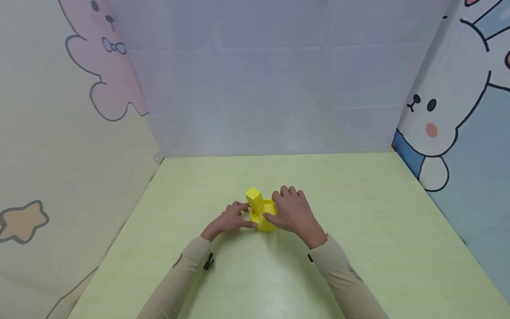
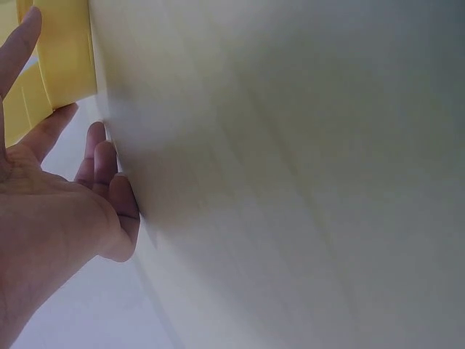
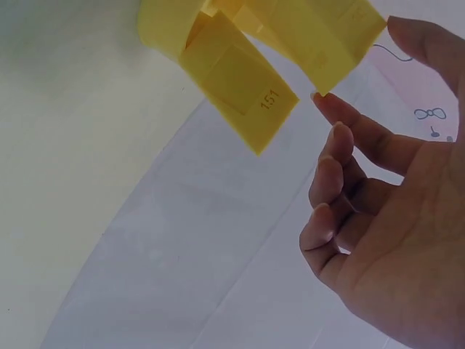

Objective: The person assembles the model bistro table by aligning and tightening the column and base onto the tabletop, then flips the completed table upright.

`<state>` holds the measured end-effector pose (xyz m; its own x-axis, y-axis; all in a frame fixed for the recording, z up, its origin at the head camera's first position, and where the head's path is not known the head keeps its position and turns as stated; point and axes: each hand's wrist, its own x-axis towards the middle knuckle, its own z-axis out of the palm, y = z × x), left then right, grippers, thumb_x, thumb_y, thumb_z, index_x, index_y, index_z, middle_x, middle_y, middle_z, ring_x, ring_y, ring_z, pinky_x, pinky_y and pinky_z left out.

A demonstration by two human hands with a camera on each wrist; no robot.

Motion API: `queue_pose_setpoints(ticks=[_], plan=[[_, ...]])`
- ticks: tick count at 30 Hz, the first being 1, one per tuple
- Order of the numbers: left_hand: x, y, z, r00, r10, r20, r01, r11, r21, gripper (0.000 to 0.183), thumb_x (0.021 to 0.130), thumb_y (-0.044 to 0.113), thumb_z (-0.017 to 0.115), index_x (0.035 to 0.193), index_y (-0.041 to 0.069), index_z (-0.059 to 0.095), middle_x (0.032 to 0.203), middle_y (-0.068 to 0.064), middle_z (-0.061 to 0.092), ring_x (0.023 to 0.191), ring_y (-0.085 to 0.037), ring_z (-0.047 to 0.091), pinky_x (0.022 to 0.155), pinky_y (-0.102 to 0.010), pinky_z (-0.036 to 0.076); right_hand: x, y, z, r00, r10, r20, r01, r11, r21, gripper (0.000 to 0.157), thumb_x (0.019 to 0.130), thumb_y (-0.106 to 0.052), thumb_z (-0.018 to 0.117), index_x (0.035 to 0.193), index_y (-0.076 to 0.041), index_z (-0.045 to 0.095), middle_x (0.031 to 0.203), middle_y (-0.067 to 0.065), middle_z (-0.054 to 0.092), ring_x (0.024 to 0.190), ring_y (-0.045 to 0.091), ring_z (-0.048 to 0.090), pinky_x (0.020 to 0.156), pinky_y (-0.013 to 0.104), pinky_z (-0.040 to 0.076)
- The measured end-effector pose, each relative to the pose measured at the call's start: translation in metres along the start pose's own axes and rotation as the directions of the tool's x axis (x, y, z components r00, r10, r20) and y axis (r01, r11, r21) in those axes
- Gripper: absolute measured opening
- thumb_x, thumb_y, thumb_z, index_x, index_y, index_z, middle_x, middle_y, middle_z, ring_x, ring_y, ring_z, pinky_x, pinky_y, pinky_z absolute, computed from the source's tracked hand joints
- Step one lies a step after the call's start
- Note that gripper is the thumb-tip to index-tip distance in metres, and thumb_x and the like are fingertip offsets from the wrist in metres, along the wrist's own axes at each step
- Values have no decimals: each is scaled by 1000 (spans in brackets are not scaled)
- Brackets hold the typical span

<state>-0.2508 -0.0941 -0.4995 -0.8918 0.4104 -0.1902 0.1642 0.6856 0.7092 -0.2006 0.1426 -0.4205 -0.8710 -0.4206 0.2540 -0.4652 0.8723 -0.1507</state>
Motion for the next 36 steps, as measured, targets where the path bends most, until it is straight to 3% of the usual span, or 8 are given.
queue_pose_setpoints(ticks=[6,9,14,17,24,30,33,36], plan=[[0,2,0,1000,14,-10,-14,1000,-13,84,83,46,84,151,8,53,138,-20,50,127,-41,40,100,-65,33,-4,2,9,1000,7,-21,-8,999,-34,46,90,-51,76,86,-8,58,80,3,48,75,23,46,70,43,42],[0,1,1,1000,8,-12,-8,1000,-10,84,83,45,84,151,8,53,138,-20,50,127,-41,40,101,-65,32,-5,0,12,1000,1,-31,-2,1000,-25,48,91,-53,74,85,-8,58,79,2,47,75,22,45,69,41,41],[0,0,1,1000,-13,-5,13,1000,-12,86,83,47,84,152,8,52,140,-20,49,127,-41,41,102,-65,34,-8,1,7,997,-65,-32,67,996,53,42,90,-41,79,104,-3,66,91,5,56,80,23,50,70,39,45],[0,-1,0,1000,-10,-5,10,1000,-4,85,83,47,83,152,9,52,140,-19,50,128,-41,41,101,-64,34,-8,3,6,995,-98,16,97,993,67,41,90,-34,79,113,-1,68,94,5,58,79,22,49,69,38,45],[3,-5,1,1000,14,-7,-14,1000,1,85,82,47,84,152,10,53,137,-19,51,125,-39,42,99,-64,36,-8,0,11,995,-64,83,56,993,100,39,95,-35,75,110,-1,64,75,-1,54,62,14,45,56,29,41],[2,-5,1,1000,12,0,-12,1000,-1,85,82,50,83,151,10,53,138,-18,51,126,-40,42,100,-64,35,-8,0,4,985,-112,129,90,982,165,47,92,-28,75,128,-1,63,88,3,63,70,15,51,63,33,46],[3,-5,1,1000,13,1,-13,1000,2,85,82,51,83,151,12,54,139,-18,51,126,-39,42,100,-63,35,-8,1,3,985,-111,131,86,979,187,38,92,-26,76,119,-2,65,82,0,58,68,14,48,62,33,44],[3,-5,0,1000,10,-8,-10,1000,5,85,82,50,83,151,10,54,139,-18,52,126,-40,42,100,-64,35,-5,-2,9,992,-89,87,75,984,161,36,92,-36,79,102,-5,63,73,-4,51,62,14,44,58,31,40]])
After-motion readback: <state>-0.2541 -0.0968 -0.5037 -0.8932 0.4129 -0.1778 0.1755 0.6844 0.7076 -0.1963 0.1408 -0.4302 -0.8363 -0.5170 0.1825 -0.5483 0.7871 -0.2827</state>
